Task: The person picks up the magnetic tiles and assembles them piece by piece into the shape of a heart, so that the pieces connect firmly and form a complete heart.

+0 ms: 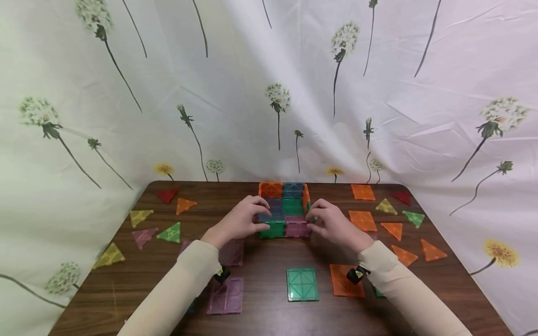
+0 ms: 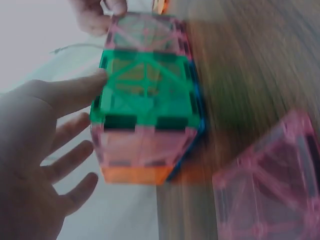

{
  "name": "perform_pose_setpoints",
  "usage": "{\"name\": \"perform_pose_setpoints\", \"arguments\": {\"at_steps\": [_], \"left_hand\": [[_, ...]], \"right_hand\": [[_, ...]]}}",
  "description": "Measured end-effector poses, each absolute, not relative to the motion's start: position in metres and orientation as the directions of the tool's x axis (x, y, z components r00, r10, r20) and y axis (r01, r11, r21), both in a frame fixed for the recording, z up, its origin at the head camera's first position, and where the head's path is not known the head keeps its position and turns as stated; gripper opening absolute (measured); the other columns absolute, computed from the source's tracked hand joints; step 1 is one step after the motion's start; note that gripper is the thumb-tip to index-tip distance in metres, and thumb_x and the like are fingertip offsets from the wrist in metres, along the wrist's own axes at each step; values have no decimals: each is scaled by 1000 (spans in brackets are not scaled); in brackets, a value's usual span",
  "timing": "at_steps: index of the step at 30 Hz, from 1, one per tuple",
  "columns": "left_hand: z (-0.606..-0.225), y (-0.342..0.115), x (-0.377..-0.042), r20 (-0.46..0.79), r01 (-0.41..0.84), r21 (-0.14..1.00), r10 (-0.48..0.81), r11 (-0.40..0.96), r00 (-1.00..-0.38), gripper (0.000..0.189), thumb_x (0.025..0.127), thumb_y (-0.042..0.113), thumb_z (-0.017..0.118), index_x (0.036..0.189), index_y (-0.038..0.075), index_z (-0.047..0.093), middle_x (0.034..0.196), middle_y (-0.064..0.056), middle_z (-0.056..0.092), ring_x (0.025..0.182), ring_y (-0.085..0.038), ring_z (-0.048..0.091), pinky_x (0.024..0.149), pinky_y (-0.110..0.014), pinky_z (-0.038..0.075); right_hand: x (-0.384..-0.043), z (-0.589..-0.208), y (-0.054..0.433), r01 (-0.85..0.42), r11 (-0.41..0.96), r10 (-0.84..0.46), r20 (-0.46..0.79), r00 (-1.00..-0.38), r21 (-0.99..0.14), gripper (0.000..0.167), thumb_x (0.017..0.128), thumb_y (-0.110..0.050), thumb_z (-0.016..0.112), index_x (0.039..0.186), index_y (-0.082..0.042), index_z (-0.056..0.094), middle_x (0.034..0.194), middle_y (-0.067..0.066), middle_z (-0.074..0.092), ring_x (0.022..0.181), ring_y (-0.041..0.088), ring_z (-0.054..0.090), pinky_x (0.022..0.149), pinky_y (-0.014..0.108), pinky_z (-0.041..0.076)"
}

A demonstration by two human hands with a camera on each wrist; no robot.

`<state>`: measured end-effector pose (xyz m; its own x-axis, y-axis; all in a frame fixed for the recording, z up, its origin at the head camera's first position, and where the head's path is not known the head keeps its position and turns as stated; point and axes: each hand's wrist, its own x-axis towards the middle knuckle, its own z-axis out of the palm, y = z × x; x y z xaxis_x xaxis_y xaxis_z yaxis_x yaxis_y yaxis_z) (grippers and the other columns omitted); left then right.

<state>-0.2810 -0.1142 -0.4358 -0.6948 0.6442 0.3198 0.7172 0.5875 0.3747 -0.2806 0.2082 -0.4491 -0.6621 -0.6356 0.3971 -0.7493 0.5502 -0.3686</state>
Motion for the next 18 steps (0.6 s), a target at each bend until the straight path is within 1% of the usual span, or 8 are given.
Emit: {"name": "perform_pose_setpoints", "arguments": {"at_steps": [3, 7, 12, 14, 18], "left_hand": [[-437, -122, -282, 308, 725, 366, 659, 583, -686, 12, 91, 17, 84, 102, 12, 82, 127, -9, 66, 114, -26, 57, 96, -45, 52], [-439, -126, -283, 316, 740, 361, 672, 567, -669, 9, 93, 16, 81, 101, 13, 83, 128, -9, 65, 116, -26, 55, 96, -45, 52], [-441, -127, -285, 324, 736, 380, 664, 561, -673, 9, 93, 16, 81, 101, 13, 83, 128, -11, 65, 118, -27, 55, 97, -47, 51], [-443, -128, -285, 317, 719, 399, 651, 569, -690, 11, 94, 18, 80, 104, 14, 82, 130, -10, 64, 119, -28, 55, 99, -48, 51], [-449, -132, -285, 312, 648, 504, 579, 571, -753, 22, 98, 24, 77, 116, 11, 80, 141, -12, 59, 128, -32, 55, 104, -52, 50]], "right_hand": [[-281, -451, 209, -745, 557, -628, 401, -667, -367, 11, 92, -6, 82, 99, -13, 78, 111, 2, 59, 81, 9, 65, 73, 28, 61], [-282, -450, 210, -742, 560, -632, 390, -670, -369, 11, 93, -6, 81, 100, -13, 78, 112, 2, 59, 82, 8, 66, 75, 26, 61], [-282, -444, 216, -706, 554, -608, 366, -705, -440, 11, 98, -13, 77, 109, -14, 76, 113, 0, 61, 83, 8, 63, 74, 26, 60], [-284, -442, 222, -683, 559, -584, 362, -727, -470, 13, 100, -17, 75, 113, -14, 75, 111, -1, 62, 83, 7, 62, 73, 27, 59], [-293, -440, 243, -639, 611, -523, 369, -769, -467, 17, 103, -22, 71, 117, -12, 74, 107, -1, 65, 87, 9, 64, 75, 32, 59]]}}
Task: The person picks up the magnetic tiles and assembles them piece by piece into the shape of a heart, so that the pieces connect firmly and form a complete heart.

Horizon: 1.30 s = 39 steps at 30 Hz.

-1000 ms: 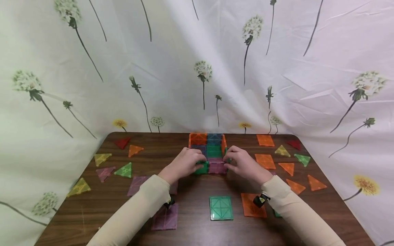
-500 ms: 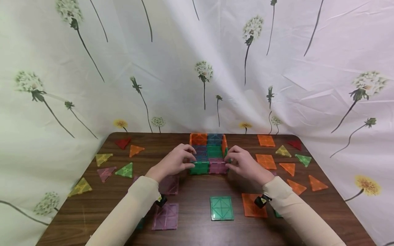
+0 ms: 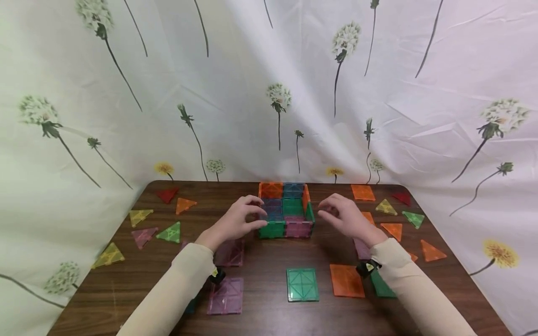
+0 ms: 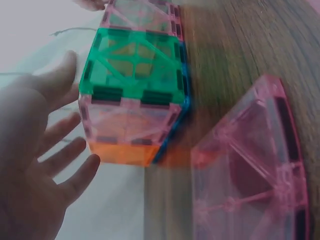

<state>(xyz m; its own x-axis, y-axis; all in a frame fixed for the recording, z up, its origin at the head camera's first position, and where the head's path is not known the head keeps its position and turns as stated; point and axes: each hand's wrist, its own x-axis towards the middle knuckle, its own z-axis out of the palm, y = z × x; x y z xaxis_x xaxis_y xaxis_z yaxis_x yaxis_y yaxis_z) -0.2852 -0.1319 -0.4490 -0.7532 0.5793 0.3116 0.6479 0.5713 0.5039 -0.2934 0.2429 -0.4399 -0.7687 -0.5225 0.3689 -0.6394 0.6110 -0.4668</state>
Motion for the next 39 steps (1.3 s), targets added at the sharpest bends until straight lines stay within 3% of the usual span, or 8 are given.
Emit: {"name": "perform_pose_setpoints", "arguments": {"at_steps": [8, 16, 20, 24, 32, 39], "left_hand": [[-456, -144, -286, 276, 535, 640, 485, 551, -830, 43, 103, 29, 71, 140, 9, 66, 152, -14, 53, 133, -36, 56, 98, -53, 56], [-459, -147, -284, 263, 526, 638, 483, 562, -835, 46, 102, 30, 72, 142, 8, 65, 154, -11, 53, 138, -36, 54, 96, -54, 56], [-459, -147, -283, 263, 533, 619, 488, 577, -833, 45, 103, 30, 71, 142, 8, 65, 155, -11, 53, 141, -35, 51, 98, -55, 55], [-459, -146, -283, 250, 521, 628, 484, 579, -839, 45, 103, 29, 71, 142, 8, 65, 155, -11, 52, 138, -34, 53, 101, -56, 54], [-460, -141, -284, 225, 504, 654, 491, 564, -841, 44, 102, 31, 71, 141, 9, 66, 155, -9, 52, 135, -32, 56, 102, -56, 53], [-459, -146, -282, 249, 512, 651, 479, 561, -842, 44, 102, 28, 72, 141, 9, 66, 154, -11, 53, 127, -36, 61, 98, -56, 55]], "right_hand": [[-333, -448, 291, -447, 780, -338, 308, -890, -438, 26, 103, -19, 69, 120, 1, 70, 113, 18, 67, 104, 35, 66, 89, 53, 56], [-367, -459, 327, -143, 912, -107, 115, -988, -385, 61, 105, -32, 63, 143, 13, 49, 140, 44, 45, 129, 63, 41, 103, 71, 42], [-377, -466, 334, 2, 939, -4, -17, -1000, -343, 84, 102, -48, 62, 150, 16, 35, 141, 50, 36, 129, 68, 36, 102, 75, 40], [-384, -474, 332, 80, 952, 68, -51, -996, -294, 95, 98, -58, 63, 142, 21, 37, 133, 52, 43, 122, 68, 44, 96, 74, 44], [-385, -482, 334, 203, 927, 208, -20, -978, -317, 79, 100, -43, 66, 138, 22, 40, 131, 52, 49, 119, 67, 48, 97, 73, 44], [-389, -479, 332, 38, 945, 50, 30, -998, -324, 67, 100, -35, 67, 131, 21, 44, 124, 50, 52, 114, 69, 49, 90, 74, 47]]}}
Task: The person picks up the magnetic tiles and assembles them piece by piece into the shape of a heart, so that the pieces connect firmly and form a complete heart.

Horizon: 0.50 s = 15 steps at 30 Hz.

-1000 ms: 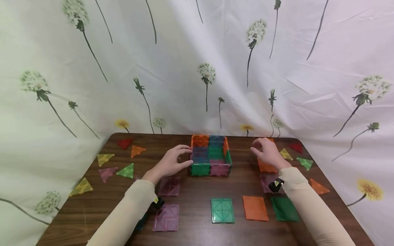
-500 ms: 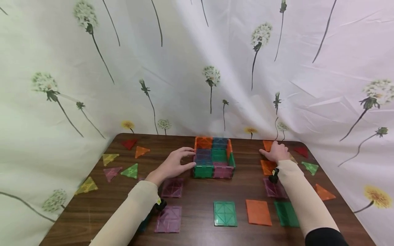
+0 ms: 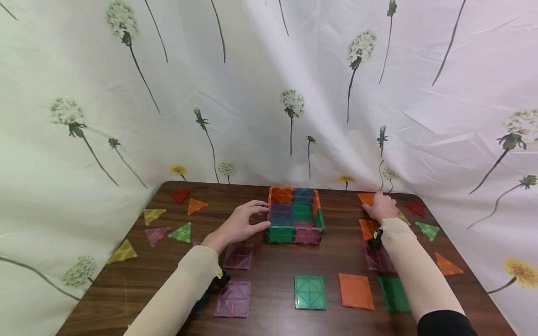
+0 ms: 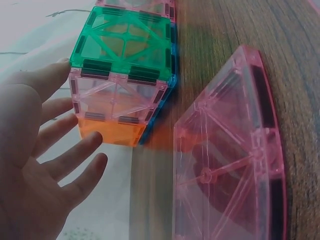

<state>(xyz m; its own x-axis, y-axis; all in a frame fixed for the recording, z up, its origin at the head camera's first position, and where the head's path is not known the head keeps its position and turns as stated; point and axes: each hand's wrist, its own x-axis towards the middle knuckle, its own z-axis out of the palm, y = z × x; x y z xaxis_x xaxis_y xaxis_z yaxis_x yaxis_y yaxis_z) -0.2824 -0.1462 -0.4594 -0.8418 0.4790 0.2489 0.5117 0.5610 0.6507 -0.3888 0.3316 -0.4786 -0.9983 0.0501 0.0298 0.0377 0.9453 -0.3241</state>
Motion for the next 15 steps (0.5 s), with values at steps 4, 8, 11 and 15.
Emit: {"name": "perform_pose_setpoints", "arguments": {"at_steps": [4, 8, 11, 15], "left_hand": [[-460, -147, -283, 257, 519, 640, 479, 566, -839, 44, 102, 29, 72, 142, 10, 66, 154, -9, 53, 125, -33, 62, 97, -53, 56], [-459, -148, -283, 258, 517, 648, 478, 558, -839, 44, 102, 27, 73, 141, 10, 66, 153, -9, 54, 125, -34, 62, 97, -53, 56], [-459, -148, -283, 251, 510, 662, 479, 550, -841, 43, 101, 26, 73, 141, 10, 66, 153, -9, 54, 124, -35, 62, 98, -54, 56], [-460, -146, -285, 256, 516, 663, 484, 542, -837, 44, 102, 26, 73, 141, 9, 66, 153, -11, 54, 123, -35, 62, 98, -55, 56]], "right_hand": [[-386, -476, 331, -107, 934, -80, 93, -992, -340, 66, 101, -33, 68, 134, 19, 45, 120, 45, 59, 108, 58, 59, 91, 65, 50], [-380, -470, 323, -249, 870, -211, 135, -968, -427, 65, 101, -31, 71, 142, 13, 46, 132, 38, 59, 116, 49, 60, 97, 61, 49], [-377, -462, 312, -349, 808, -309, 164, -937, -475, 65, 102, -30, 71, 148, 8, 45, 143, 32, 56, 126, 47, 57, 104, 61, 47], [-373, -446, 292, -459, 731, -412, 210, -887, -505, 65, 104, -30, 70, 152, 4, 44, 149, 27, 53, 134, 44, 53, 109, 62, 43]]}}
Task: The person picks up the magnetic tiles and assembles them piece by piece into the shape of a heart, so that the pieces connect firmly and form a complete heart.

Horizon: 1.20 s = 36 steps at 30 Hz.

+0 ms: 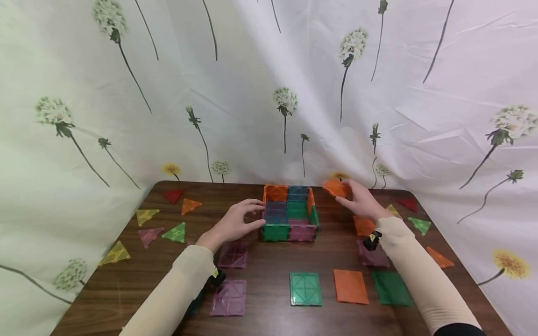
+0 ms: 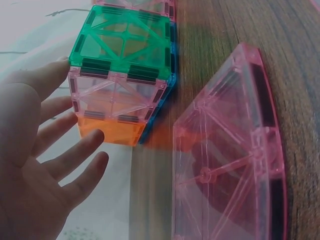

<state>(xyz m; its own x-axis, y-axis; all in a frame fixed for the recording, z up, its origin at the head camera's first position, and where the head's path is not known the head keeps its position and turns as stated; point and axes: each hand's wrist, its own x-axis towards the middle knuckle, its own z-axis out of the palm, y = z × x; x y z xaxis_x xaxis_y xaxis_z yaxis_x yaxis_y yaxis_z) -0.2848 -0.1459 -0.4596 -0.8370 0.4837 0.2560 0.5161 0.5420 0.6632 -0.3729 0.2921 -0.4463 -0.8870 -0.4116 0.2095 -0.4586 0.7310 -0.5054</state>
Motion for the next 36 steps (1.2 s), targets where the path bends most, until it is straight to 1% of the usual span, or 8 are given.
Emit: {"name": "perform_pose_setpoints", "arguments": {"at_steps": [4, 7, 11, 15, 22, 28, 32, 36], "left_hand": [[-460, -146, -285, 269, 526, 654, 482, 545, -834, 44, 101, 27, 73, 141, 8, 66, 153, -12, 54, 122, -34, 63, 97, -54, 56], [-461, -147, -285, 261, 518, 655, 478, 551, -839, 44, 101, 27, 73, 141, 9, 66, 153, -10, 54, 121, -33, 63, 97, -52, 57], [-462, -146, -285, 255, 512, 657, 476, 553, -842, 44, 101, 26, 73, 141, 10, 66, 153, -8, 54, 121, -31, 63, 97, -51, 57], [-463, -145, -285, 263, 521, 652, 481, 550, -837, 43, 102, 27, 73, 141, 10, 67, 153, -9, 54, 120, -31, 63, 96, -51, 58], [-464, -144, -283, 262, 529, 641, 488, 557, -832, 43, 102, 28, 73, 141, 10, 67, 153, -9, 54, 119, -29, 64, 94, -48, 58], [-462, -144, -283, 273, 532, 640, 483, 554, -832, 43, 102, 28, 73, 141, 10, 67, 153, -9, 54, 119, -30, 65, 94, -50, 58], [-461, -145, -283, 273, 532, 641, 484, 553, -832, 44, 102, 28, 72, 142, 9, 66, 154, -10, 54, 120, -33, 64, 95, -52, 57], [-459, -148, -283, 266, 531, 643, 489, 551, -831, 45, 102, 29, 72, 143, 9, 65, 154, -13, 53, 120, -34, 64, 97, -54, 57]], "right_hand": [[-371, -433, 265, -551, 657, -513, 230, -827, -514, 61, 104, -30, 69, 153, -1, 45, 149, 21, 54, 136, 40, 52, 110, 61, 43], [-370, -427, 246, -597, 621, -580, 216, -786, -508, 60, 104, -30, 69, 153, -4, 45, 148, 16, 55, 136, 36, 52, 111, 59, 44], [-373, -422, 226, -631, 598, -643, 174, -746, -494, 60, 104, -26, 70, 154, -5, 45, 148, 13, 55, 138, 32, 52, 114, 55, 43], [-376, -419, 214, -661, 580, -684, 157, -713, -477, 60, 102, -20, 71, 154, -2, 45, 148, 15, 55, 138, 32, 53, 115, 54, 43], [-378, -420, 203, -673, 613, -710, 86, -699, -413, 62, 102, -22, 72, 154, -1, 45, 151, 18, 54, 140, 34, 51, 115, 54, 42], [-379, -417, 206, -622, 606, -706, 24, -707, -497, 68, 102, -18, 70, 160, -7, 37, 160, 14, 46, 147, 33, 44, 118, 54, 39], [-380, -416, 208, -642, 564, -727, 55, -684, -519, 70, 100, -11, 70, 161, -5, 35, 162, 17, 43, 148, 36, 42, 118, 56, 38], [-380, -417, 208, -637, 552, -723, 72, -687, -539, 70, 100, -12, 70, 161, -4, 36, 162, 18, 43, 149, 36, 41, 118, 57, 38]]}}
